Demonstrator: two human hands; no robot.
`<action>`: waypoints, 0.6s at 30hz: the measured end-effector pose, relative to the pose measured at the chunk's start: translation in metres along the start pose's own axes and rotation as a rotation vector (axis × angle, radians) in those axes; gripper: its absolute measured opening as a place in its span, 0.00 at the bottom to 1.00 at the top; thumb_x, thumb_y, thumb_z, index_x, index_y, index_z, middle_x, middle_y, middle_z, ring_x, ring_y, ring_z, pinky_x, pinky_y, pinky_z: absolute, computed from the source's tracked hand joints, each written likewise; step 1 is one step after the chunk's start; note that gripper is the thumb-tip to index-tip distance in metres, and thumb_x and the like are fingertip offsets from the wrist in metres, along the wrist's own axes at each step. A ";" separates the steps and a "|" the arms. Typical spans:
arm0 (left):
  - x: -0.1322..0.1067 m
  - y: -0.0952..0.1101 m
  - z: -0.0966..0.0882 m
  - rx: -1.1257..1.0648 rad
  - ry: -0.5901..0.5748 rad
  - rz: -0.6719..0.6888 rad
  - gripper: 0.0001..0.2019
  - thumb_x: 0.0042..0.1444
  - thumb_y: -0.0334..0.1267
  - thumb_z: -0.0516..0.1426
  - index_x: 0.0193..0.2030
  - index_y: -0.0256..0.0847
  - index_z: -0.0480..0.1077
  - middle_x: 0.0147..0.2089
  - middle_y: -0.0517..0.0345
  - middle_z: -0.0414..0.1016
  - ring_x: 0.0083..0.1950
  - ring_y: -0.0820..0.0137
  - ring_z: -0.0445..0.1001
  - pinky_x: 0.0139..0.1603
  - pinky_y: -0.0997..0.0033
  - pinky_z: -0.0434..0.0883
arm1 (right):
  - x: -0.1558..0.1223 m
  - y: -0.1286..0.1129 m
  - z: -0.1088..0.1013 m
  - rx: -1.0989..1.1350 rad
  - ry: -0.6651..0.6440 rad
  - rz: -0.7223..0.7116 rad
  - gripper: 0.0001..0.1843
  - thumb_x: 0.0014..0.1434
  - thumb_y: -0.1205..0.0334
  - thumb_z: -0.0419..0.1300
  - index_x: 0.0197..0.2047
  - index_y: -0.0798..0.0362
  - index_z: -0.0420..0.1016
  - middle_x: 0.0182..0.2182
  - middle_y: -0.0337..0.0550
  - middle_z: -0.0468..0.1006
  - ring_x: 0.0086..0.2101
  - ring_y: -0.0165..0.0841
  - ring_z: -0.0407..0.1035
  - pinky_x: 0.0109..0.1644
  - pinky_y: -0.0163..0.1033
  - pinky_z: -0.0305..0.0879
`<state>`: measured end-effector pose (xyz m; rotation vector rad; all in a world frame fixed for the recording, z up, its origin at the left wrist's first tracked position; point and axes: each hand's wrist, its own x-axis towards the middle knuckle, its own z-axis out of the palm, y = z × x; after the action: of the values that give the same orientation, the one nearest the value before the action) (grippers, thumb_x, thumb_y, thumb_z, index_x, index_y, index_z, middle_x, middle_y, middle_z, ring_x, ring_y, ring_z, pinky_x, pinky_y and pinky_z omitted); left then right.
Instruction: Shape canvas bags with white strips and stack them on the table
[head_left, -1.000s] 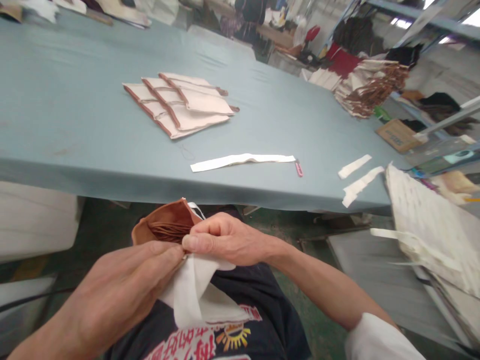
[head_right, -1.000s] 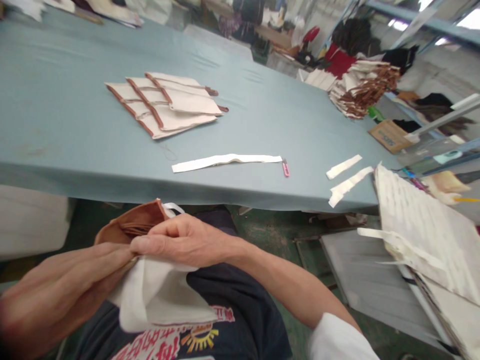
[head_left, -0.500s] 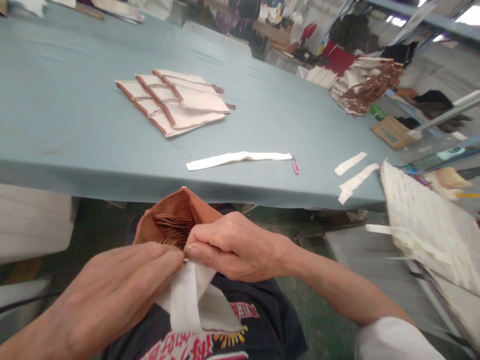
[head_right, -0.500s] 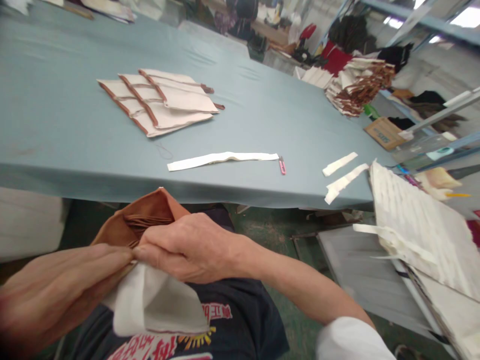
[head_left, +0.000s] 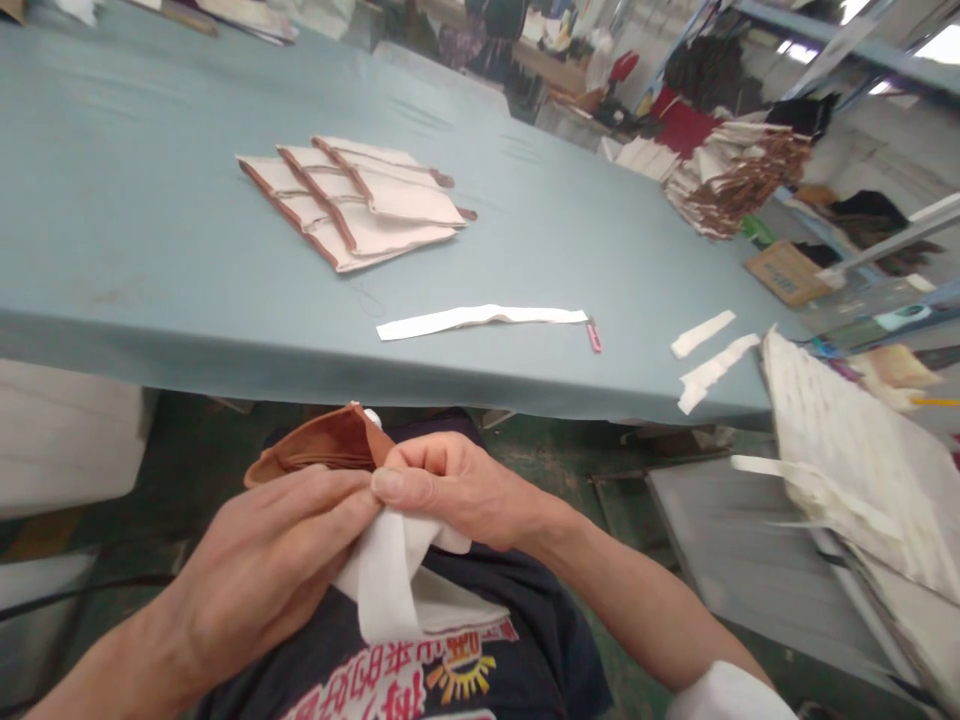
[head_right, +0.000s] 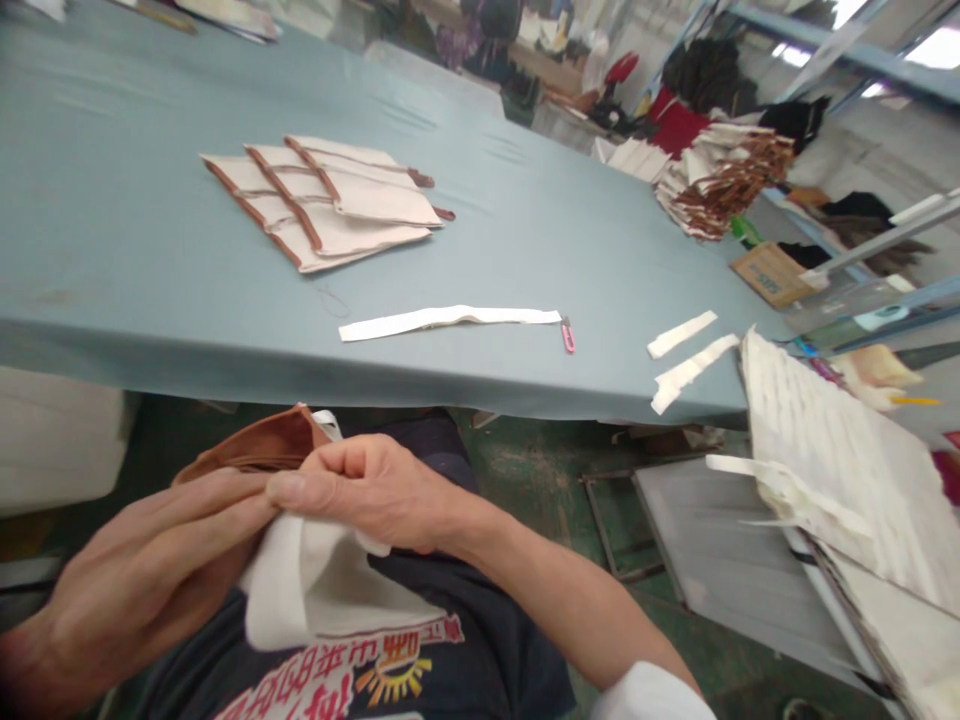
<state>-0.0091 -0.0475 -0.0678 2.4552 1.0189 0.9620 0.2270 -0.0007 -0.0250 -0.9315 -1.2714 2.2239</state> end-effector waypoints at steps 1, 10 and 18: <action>0.004 0.002 -0.001 -0.040 0.008 0.002 0.22 0.72 0.24 0.53 0.61 0.54 0.78 0.53 0.58 0.92 0.50 0.66 0.91 0.56 0.72 0.85 | 0.000 0.000 -0.001 0.025 0.005 0.003 0.41 0.48 0.24 0.80 0.29 0.50 0.66 0.24 0.30 0.63 0.27 0.25 0.52 0.27 0.33 0.48; 0.014 0.011 -0.017 -0.176 -0.015 -0.267 0.10 0.77 0.53 0.59 0.54 0.58 0.81 0.39 0.69 0.90 0.28 0.70 0.85 0.32 0.79 0.79 | -0.013 -0.014 -0.008 -0.071 -0.083 -0.075 0.32 0.58 0.36 0.80 0.29 0.52 0.70 0.23 0.28 0.64 0.26 0.24 0.53 0.29 0.33 0.50; 0.034 0.013 -0.027 -0.480 -0.189 -0.365 0.18 0.75 0.49 0.59 0.33 0.50 0.79 0.26 0.70 0.79 0.25 0.74 0.74 0.26 0.80 0.68 | -0.018 -0.024 -0.007 -0.391 -0.069 -0.203 0.18 0.65 0.55 0.74 0.32 0.52 0.71 0.23 0.27 0.63 0.25 0.24 0.53 0.28 0.32 0.50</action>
<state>-0.0032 -0.0314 -0.0256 1.8480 0.9871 0.7332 0.2445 0.0038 -0.0004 -0.8188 -1.7897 1.9013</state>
